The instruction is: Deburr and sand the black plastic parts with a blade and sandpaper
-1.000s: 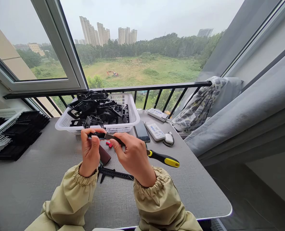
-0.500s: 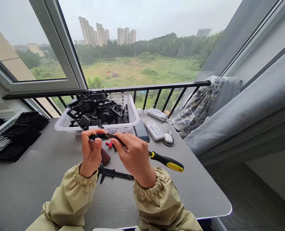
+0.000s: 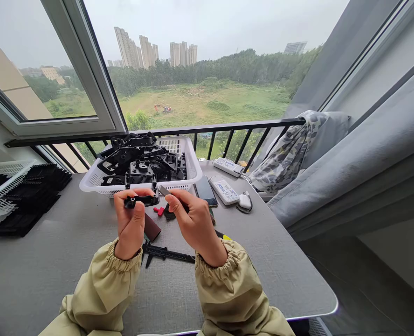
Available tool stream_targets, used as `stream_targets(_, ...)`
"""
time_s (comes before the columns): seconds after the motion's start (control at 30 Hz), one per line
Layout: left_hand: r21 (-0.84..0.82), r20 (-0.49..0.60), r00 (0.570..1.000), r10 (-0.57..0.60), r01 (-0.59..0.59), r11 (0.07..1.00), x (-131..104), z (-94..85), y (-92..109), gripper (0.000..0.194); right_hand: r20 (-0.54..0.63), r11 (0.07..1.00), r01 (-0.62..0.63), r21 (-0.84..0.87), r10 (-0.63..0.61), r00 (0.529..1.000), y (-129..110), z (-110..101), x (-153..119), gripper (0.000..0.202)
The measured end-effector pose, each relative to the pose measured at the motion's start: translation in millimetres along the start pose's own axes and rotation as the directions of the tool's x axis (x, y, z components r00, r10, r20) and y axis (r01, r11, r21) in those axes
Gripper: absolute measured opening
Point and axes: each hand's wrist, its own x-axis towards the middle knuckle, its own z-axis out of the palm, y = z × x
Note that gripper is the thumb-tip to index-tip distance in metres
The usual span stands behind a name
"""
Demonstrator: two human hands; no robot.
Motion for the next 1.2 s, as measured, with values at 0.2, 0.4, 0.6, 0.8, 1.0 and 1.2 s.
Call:
stream_targets(0.2,0.174,0.138,0.967,0.216,-0.238,0.956,-2.5,-2.7,-1.0,0.018,0.108,0.931,-0.18,0.316,0.153,0.982,1.3,5.8,4.4,0.043)
stream_targets(0.4,0.167,0.215,0.95,0.227,-0.265,0.95,-3.2,-3.3,2.8,0.027,0.186,0.803,-0.317,0.506,0.257,0.948,2.5,10.8,4.9,0.043)
stream_targets(0.6,0.096,0.2,0.966,0.165,-0.187,0.978,-1.7,-3.2,6.2,0.027,0.247,0.731,-0.364,0.577,0.269,0.931,0.5,11.6,4.3,0.04)
stream_targets(0.8,-0.237,0.006,0.999,-0.039,0.04,0.971,0.9,3.7,16.5,0.017,0.365,0.676,-0.435,0.595,0.255,0.895,-4.4,12.1,0.2,0.04)
stream_targets(1.0,-0.452,0.018,0.972,-0.236,0.218,0.865,7.4,2.4,21.2,0.019,0.387,0.686,-0.424,0.592,0.22,0.896,-9.5,13.2,-3.0,0.041)
stream_targets(1.2,-0.41,0.037,0.963,-0.268,0.259,0.874,10.1,4.7,12.6,0.023,0.248,0.739,-0.294,0.607,0.175,0.953,-6.9,10.8,-6.0,0.037)
